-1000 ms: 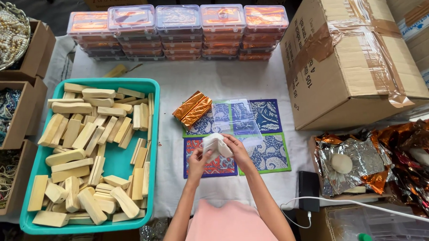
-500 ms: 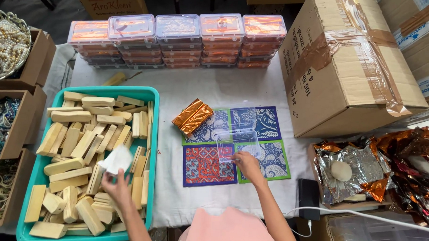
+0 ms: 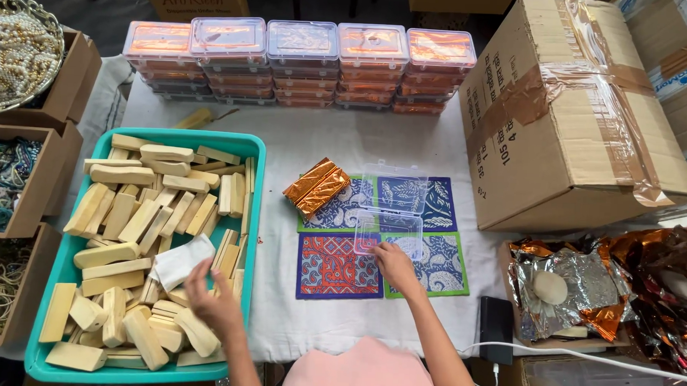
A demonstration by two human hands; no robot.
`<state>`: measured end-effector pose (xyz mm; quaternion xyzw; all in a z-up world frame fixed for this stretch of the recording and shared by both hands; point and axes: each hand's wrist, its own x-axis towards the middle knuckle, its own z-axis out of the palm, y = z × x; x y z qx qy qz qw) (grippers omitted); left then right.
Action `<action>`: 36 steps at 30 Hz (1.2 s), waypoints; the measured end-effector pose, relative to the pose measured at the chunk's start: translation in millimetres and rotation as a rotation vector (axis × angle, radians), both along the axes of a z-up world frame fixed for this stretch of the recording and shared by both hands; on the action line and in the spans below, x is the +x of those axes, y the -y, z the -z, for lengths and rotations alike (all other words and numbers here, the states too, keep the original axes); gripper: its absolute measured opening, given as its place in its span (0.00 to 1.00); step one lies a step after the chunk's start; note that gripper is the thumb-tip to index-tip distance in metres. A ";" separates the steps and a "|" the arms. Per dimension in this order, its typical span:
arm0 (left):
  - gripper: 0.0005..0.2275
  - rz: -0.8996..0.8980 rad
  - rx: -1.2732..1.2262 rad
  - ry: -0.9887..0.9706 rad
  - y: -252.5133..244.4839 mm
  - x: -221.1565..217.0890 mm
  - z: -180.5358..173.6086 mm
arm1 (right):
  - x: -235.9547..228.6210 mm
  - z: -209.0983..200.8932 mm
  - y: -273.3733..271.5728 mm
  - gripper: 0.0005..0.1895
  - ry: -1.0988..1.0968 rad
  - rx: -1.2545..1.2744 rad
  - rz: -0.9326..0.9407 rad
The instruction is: The person wraps a rectangular bar of soap in silver foil, then places it inside a small clear plastic container. They wipe the container with a white cloth and close the lid. The person repeats this process with another bar of soap, wrapping it in orange foil before placing it in a container.
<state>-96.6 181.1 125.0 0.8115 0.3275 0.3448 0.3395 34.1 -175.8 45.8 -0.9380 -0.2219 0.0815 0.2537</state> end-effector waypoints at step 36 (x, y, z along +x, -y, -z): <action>0.30 0.478 0.695 -0.720 116.2 243.2 87.3 | -11.5 -19.4 -1.5 0.12 0.020 0.111 0.038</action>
